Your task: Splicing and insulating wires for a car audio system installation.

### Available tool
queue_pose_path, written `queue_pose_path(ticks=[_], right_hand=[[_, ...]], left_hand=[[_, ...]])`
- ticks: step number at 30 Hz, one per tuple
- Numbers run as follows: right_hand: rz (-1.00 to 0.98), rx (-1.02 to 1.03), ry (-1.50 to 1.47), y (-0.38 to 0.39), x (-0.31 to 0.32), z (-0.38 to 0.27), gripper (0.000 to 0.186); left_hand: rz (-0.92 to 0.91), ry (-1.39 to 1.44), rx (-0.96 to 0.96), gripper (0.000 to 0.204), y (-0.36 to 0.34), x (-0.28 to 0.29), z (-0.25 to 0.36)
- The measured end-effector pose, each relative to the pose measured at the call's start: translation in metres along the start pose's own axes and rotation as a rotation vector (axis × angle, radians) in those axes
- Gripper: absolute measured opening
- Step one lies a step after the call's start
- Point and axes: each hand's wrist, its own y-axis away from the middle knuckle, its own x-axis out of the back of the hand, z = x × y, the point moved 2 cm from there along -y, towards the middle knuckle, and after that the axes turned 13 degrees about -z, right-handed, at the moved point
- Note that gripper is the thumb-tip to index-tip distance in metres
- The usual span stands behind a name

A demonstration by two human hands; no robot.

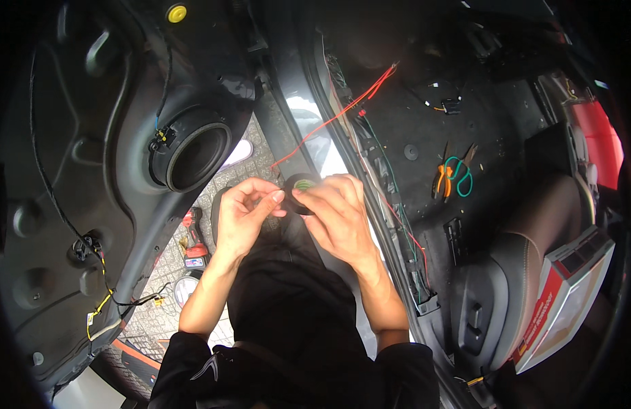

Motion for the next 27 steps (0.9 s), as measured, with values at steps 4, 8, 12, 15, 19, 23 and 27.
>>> queue_pose_path(ticks=[4,8,12,15,19,23,27], right_hand=[[-0.023,-0.194,-0.351,0.007,-0.002,0.006,0.044],[0.101,-0.244,-0.244,0.014,0.003,0.017,0.034],[0.186,-0.302,-0.161,0.023,0.027,0.040,0.024],[0.272,-0.396,-0.323,0.031,0.051,0.059,0.014],[0.464,-0.447,-0.593,0.038,0.055,0.092,0.014],[0.609,-0.313,-1.301,0.008,0.042,0.108,0.015],[0.572,-0.159,-1.589,-0.023,0.034,0.116,0.014]], left_hand=[[0.031,-0.422,-0.074,0.009,-0.009,-0.014,0.003],[-0.102,-0.800,-0.350,0.010,-0.022,-0.035,0.014],[-0.239,-0.964,-0.584,0.022,-0.043,-0.066,0.022],[-0.127,-0.930,-0.663,0.027,-0.085,-0.083,0.034],[0.007,-0.797,-0.561,0.037,-0.177,-0.096,0.041],[-0.131,-0.316,-0.213,0.017,-0.222,-0.093,0.047],[-0.141,-0.355,-0.201,0.015,-0.200,-0.084,0.078]])
